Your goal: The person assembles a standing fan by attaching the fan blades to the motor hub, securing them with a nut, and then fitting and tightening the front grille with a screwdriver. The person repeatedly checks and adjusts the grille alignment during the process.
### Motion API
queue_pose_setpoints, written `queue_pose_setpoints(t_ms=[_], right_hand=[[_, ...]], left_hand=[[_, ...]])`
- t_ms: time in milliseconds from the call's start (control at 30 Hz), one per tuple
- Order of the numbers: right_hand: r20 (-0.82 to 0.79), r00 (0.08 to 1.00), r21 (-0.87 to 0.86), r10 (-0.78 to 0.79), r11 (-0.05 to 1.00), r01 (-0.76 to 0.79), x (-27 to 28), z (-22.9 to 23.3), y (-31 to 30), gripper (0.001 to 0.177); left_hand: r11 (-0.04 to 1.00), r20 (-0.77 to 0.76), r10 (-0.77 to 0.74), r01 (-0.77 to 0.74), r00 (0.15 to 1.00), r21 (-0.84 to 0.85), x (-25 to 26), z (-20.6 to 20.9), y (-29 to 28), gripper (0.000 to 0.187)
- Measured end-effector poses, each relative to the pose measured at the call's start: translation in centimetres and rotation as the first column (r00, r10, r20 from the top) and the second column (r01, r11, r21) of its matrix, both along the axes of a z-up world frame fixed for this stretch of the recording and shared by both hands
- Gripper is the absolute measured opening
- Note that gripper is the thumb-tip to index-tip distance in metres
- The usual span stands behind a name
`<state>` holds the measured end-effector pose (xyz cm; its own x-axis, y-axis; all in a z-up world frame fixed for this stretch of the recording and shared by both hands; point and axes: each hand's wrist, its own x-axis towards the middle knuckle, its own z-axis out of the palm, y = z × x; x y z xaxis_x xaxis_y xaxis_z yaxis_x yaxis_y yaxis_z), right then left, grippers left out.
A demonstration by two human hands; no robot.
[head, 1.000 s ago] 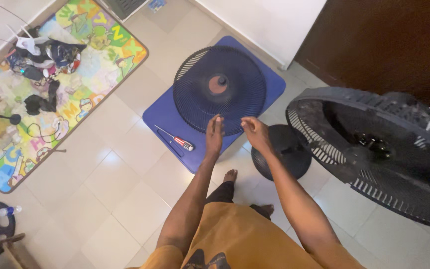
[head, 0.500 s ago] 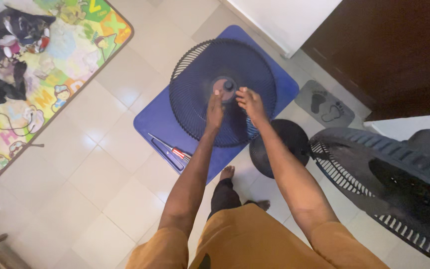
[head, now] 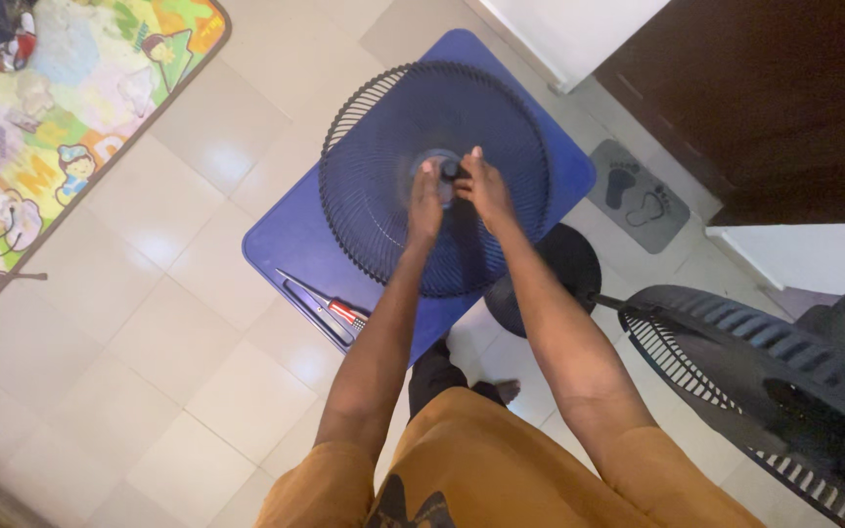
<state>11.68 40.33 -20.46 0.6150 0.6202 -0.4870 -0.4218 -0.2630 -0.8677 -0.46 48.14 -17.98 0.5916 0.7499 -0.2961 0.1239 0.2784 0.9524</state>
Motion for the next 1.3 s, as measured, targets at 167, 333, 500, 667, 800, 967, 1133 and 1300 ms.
queue_pose_setpoints(t_ms=[167,333,500,667,800,967,1133,1300], right_hand=[[0.067,0.997,-0.012,-0.042,0.999,0.043,-1.9,0.6,0.1,0.079],[0.132,0.987,0.005,-0.092,0.996,0.092,-3.7,1.2,-0.6,0.074],[-0.015,0.984,0.118,-0.178,0.977,0.179,-5.5,1.9,-1.1,0.06],[0.288,0.93,-0.042,-0.228,0.967,0.251,-7.9,1.8,-2.8,0.05],[0.456,0.873,-0.106,-0.173,0.963,0.246,-8.8,1.7,-4.3,0.065],[0.275,0.952,-0.091,-0.134,0.982,0.165,-9.2,4.2,-7.3,0.063],[0.284,0.957,-0.038,-0.051,0.997,0.064,-9.5,10.5,-13.3,0.044],[0.131,0.986,0.155,-0.102,0.985,0.081,-12.0,17.9,-20.7,0.042]], left_hand=[[0.992,-0.001,0.087,-0.087,0.996,0.088,0.2,-0.6,-1.5,0.066],[0.971,0.025,0.217,-0.214,0.976,-0.11,-0.7,0.0,-2.8,0.06],[0.936,0.061,0.316,-0.301,0.947,-0.183,-1.6,1.7,-4.3,0.058],[0.915,0.084,0.388,-0.372,0.918,-0.158,-2.9,3.6,-7.1,0.052],[0.925,-0.178,0.352,-0.312,0.919,0.216,-4.6,5.3,-9.9,0.048],[0.922,-0.205,0.34,-0.282,0.918,0.266,-6.3,7.6,-12.5,0.041],[0.979,-0.035,0.199,-0.197,0.979,0.044,-9.0,10.0,-14.1,0.033],[0.98,0.156,-0.074,0.101,0.985,-0.173,-11.3,12.9,-16.8,0.033]])
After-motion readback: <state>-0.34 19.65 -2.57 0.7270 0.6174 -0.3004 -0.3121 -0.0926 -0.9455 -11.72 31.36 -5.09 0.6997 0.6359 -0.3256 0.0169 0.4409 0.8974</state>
